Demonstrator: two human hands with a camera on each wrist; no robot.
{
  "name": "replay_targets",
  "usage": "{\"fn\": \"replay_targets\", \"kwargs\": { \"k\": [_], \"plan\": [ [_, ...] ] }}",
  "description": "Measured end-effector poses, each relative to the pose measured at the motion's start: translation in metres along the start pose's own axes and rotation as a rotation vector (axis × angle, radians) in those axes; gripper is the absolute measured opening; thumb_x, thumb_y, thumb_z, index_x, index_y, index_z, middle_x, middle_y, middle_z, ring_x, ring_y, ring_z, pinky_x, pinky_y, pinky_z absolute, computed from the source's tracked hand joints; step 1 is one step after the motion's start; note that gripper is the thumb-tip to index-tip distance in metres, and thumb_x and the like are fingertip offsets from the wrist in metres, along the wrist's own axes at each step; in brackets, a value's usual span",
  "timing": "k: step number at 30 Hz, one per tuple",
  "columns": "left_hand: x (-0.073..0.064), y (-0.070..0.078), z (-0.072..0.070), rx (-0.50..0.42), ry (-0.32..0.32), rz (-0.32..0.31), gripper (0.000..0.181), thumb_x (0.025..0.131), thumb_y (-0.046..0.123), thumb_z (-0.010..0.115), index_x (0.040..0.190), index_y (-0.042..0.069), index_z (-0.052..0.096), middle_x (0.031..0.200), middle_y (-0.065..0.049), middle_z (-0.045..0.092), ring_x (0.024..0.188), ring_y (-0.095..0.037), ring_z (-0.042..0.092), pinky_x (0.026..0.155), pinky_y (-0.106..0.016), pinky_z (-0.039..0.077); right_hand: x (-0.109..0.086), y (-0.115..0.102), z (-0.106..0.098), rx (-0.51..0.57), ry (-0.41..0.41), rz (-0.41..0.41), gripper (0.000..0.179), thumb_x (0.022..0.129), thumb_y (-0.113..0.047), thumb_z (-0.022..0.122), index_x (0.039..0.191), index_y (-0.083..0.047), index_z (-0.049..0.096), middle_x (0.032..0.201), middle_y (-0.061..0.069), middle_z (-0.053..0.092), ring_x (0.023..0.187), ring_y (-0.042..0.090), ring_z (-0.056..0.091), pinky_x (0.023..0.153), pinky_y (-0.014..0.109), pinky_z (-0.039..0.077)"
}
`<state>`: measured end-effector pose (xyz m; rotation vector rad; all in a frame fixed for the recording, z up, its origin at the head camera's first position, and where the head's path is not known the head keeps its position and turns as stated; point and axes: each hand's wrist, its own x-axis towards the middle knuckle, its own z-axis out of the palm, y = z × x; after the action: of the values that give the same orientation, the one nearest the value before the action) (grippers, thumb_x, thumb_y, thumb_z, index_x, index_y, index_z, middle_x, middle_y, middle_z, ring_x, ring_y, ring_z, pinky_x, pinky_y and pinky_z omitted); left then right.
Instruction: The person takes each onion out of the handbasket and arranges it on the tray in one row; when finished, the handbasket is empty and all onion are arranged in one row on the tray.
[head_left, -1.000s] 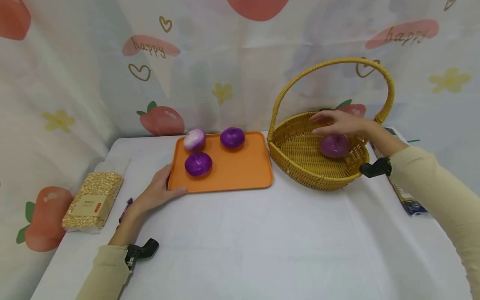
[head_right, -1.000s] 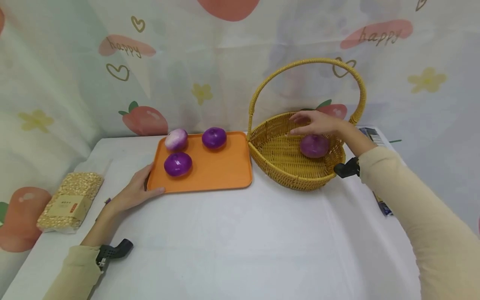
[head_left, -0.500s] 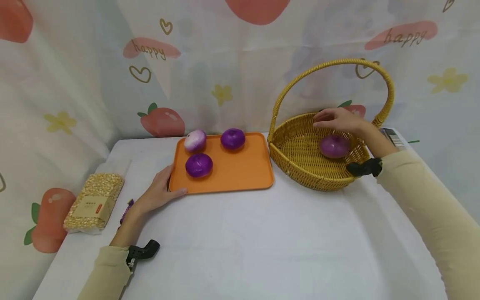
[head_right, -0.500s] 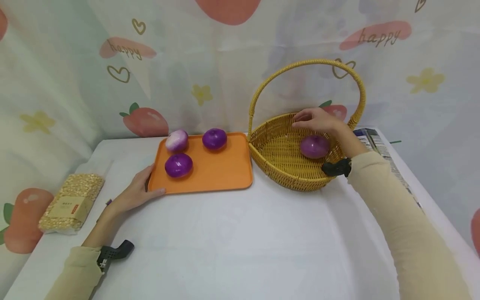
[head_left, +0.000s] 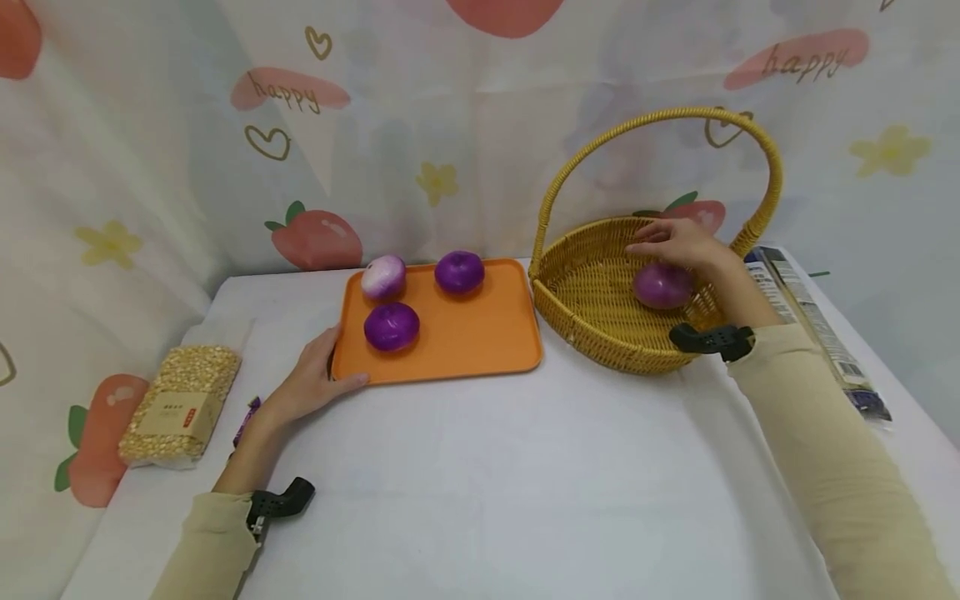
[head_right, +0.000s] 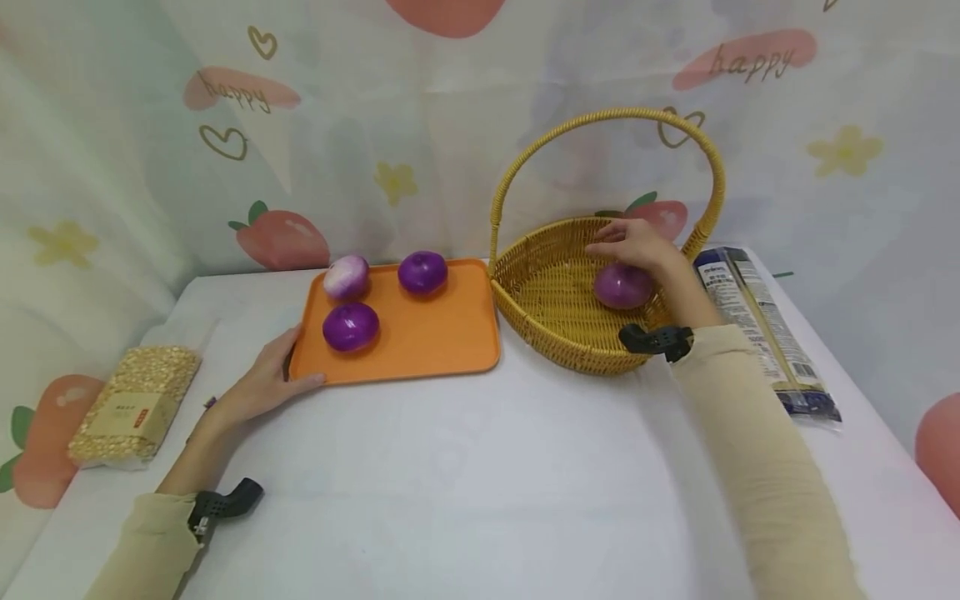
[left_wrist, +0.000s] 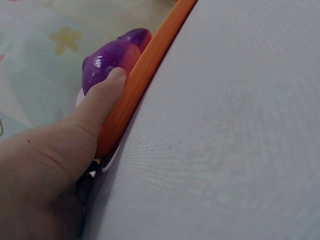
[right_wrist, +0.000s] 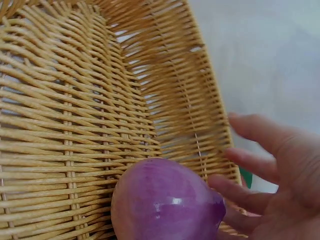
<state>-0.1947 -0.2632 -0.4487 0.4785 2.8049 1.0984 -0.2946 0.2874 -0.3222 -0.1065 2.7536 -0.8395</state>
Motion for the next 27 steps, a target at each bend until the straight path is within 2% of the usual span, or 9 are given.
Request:
{"fn": "replay_targets", "kwargs": {
  "k": [4,8,12,16,22,27],
  "plan": [
    [0.000,0.000,-0.001,-0.004,0.005,0.021,0.097,0.085,0.037,0.073,0.155,0.006,0.014,0.159,-0.019,0.023,0.146,-0.040,0.019,0.118,-0.063,0.016,0.001,0.008,0.001,0.019,-0.043,0.018,0.068,0.095,-0.044,0.057,0.142,0.001,0.041,0.145,0.034,0.037,0.132,0.050,0.037,0.103,0.067,0.037],
    [0.000,0.000,0.000,-0.008,0.008,0.041,0.096,0.085,0.035,0.073,0.155,0.004,0.015,0.158,-0.020,0.024,0.145,-0.041,0.020,0.117,-0.063,0.016,0.002,0.013,0.005,0.094,-0.056,0.036,0.069,0.094,-0.045,0.058,0.143,0.000,0.040,0.146,0.033,0.036,0.134,0.049,0.036,0.104,0.067,0.036],
    [0.000,0.000,0.000,-0.007,0.006,0.019,0.097,0.085,0.036,0.073,0.155,0.005,0.014,0.159,-0.019,0.022,0.146,-0.041,0.018,0.117,-0.063,0.015,0.004,0.015,0.010,0.204,-0.046,0.058,0.071,0.093,-0.045,0.060,0.145,0.000,0.038,0.148,0.032,0.035,0.135,0.048,0.036,0.108,0.066,0.033],
    [0.001,-0.001,0.000,-0.001,0.001,0.003,0.099,0.085,0.039,0.073,0.156,0.006,0.012,0.160,-0.019,0.021,0.147,-0.041,0.017,0.118,-0.063,0.015,0.004,0.019,0.016,0.265,-0.031,0.080,0.073,0.093,-0.046,0.060,0.146,-0.001,0.036,0.150,0.031,0.032,0.135,0.047,0.036,0.109,0.064,0.033],
    [0.001,-0.002,0.000,-0.011,0.013,0.039,0.097,0.084,0.036,0.074,0.155,0.006,0.016,0.159,-0.018,0.024,0.146,-0.039,0.020,0.117,-0.063,0.016,0.005,0.024,0.021,0.289,-0.027,0.085,0.072,0.092,-0.043,0.062,0.147,-0.003,0.036,0.149,0.029,0.034,0.133,0.045,0.038,0.108,0.064,0.035],
    [0.001,-0.001,0.000,-0.009,0.012,0.038,0.097,0.084,0.037,0.074,0.155,0.006,0.015,0.158,-0.020,0.024,0.145,-0.042,0.020,0.116,-0.065,0.015,0.003,0.028,0.021,0.210,-0.053,0.040,0.063,0.094,-0.032,0.061,0.146,-0.005,0.038,0.149,0.028,0.037,0.131,0.043,0.042,0.106,0.060,0.039]
  ]
}}
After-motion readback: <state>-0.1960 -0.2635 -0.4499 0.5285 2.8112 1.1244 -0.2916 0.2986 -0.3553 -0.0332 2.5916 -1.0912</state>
